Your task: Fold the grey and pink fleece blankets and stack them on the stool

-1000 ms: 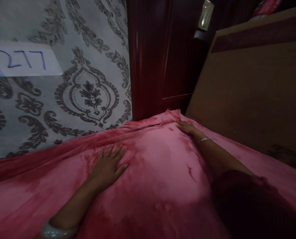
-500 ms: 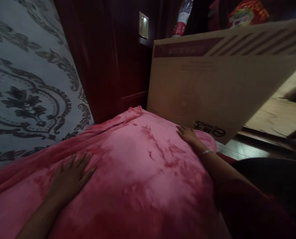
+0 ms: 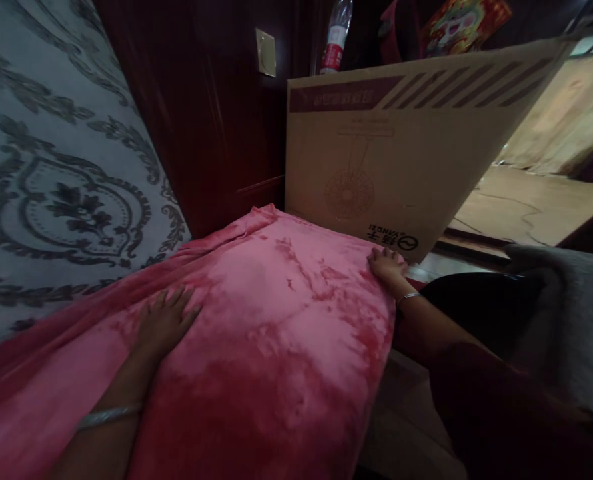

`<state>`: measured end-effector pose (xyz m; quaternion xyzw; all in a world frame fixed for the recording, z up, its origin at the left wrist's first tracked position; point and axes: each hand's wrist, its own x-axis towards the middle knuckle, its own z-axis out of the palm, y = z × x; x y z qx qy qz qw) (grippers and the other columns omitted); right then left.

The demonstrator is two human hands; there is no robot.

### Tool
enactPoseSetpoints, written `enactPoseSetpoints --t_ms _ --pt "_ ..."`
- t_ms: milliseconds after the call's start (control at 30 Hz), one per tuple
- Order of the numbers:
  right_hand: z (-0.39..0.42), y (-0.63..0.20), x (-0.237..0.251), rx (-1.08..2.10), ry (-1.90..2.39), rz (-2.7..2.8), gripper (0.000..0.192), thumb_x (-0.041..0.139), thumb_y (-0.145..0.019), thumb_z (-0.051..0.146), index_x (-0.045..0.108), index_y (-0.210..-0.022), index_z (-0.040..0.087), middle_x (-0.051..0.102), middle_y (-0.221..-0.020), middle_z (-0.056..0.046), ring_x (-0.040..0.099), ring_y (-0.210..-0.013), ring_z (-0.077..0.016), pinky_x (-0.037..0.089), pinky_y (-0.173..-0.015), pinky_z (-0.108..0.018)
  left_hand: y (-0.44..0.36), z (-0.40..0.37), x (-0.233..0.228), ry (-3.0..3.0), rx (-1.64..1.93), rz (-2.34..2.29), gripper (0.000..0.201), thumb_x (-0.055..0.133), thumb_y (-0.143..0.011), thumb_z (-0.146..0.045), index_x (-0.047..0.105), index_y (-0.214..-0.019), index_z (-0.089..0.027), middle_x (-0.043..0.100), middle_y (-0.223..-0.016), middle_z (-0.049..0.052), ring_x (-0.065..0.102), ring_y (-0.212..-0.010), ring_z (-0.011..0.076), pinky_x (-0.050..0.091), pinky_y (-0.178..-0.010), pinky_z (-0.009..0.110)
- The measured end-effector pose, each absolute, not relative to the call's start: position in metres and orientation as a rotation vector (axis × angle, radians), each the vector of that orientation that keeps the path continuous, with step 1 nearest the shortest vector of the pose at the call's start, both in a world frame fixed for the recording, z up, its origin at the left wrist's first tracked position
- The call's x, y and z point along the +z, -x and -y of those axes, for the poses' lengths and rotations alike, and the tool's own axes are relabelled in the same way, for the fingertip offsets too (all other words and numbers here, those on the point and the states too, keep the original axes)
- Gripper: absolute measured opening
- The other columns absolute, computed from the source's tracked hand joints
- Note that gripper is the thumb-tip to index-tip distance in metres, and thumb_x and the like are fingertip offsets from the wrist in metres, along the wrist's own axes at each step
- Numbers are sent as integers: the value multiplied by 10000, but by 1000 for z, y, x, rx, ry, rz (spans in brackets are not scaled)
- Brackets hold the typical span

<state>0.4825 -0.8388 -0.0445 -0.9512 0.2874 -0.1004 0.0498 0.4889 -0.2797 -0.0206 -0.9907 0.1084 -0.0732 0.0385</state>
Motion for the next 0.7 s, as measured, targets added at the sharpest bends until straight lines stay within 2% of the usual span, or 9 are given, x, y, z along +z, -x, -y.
enactPoseSetpoints --t_ms 67,167,267,333,433,533,633,700 --pt "809 -474 -43 -309 2941 -673 573 231 -1033 407 424 -1529 194 388 -1573 -201 342 -1448 -380 346 -1077 -675 -483 286 -14 3045 -175 -299 606 292 -1001 -471 435 -1535 -222 430 -1584 147 313 -1488 375 242 -1166 649" --pt "766 -451 -46 -201 3014 -134 590 263 -1034 499 343 -1578 282 290 -1651 -100 265 -1504 -321 281 -1163 -605 -465 302 2 3067 -97 -207 580 318 -1001 -464 429 -1534 -264 424 -1585 157 338 -1473 386 230 -1130 716" --pt "750 -420 -55 -117 3026 -112 596 284 -1026 552 340 -1577 334 272 -1662 -46 239 -1517 -316 247 -1181 -606 -430 321 12 3118 17 -209 575 296 -1008 -464 431 -1532 -270 398 -1603 148 354 -1473 354 255 -1152 662" --pt "759 -398 -58 -104 3012 -264 608 273 -1029 537 345 -1581 292 264 -1664 -63 218 -1523 -321 240 -1185 -606 -394 325 9 3139 105 -256 610 282 -1007 -496 400 -1551 -246 345 -1635 140 304 -1504 337 265 -1173 612" --pt "779 -373 -59 -84 2961 -418 620 219 -1040 485 332 -1589 219 216 -1674 -108 181 -1530 -350 261 -1158 -648 -327 310 -4 3130 138 -255 652 294 -1000 -502 333 -1584 -215 245 -1675 130 186 -1547 349 239 -1188 618" --pt "777 -353 -55 -144 2937 -448 602 221 -1040 443 378 -1566 195 251 -1659 -136 183 -1522 -383 240 -1132 -707 -259 283 -13 3144 116 -184 640 307 -1000 -470 330 -1587 -216 257 -1669 125 184 -1547 356 243 -1183 640" --pt "733 -330 -51 -237 2929 -74 592 268 -1036 441 404 -1554 188 314 -1631 -153 227 -1510 -367 242 -1157 -653 -201 274 -13 3166 19 -106 647 347 -995 -470 329 -1587 -212 270 -1660 144 230 -1534 359 272 -1176 632" --pt "690 -311 -51 -228 2871 360 601 286 -1036 471 361 -1579 226 285 -1649 -122 233 -1516 -330 259 -1177 -583 -173 285 -12 3178 -28 -130 656 376 -993 -484 317 -1592 -224 251 -1668 135 206 -1541 359 254 -1188 628"
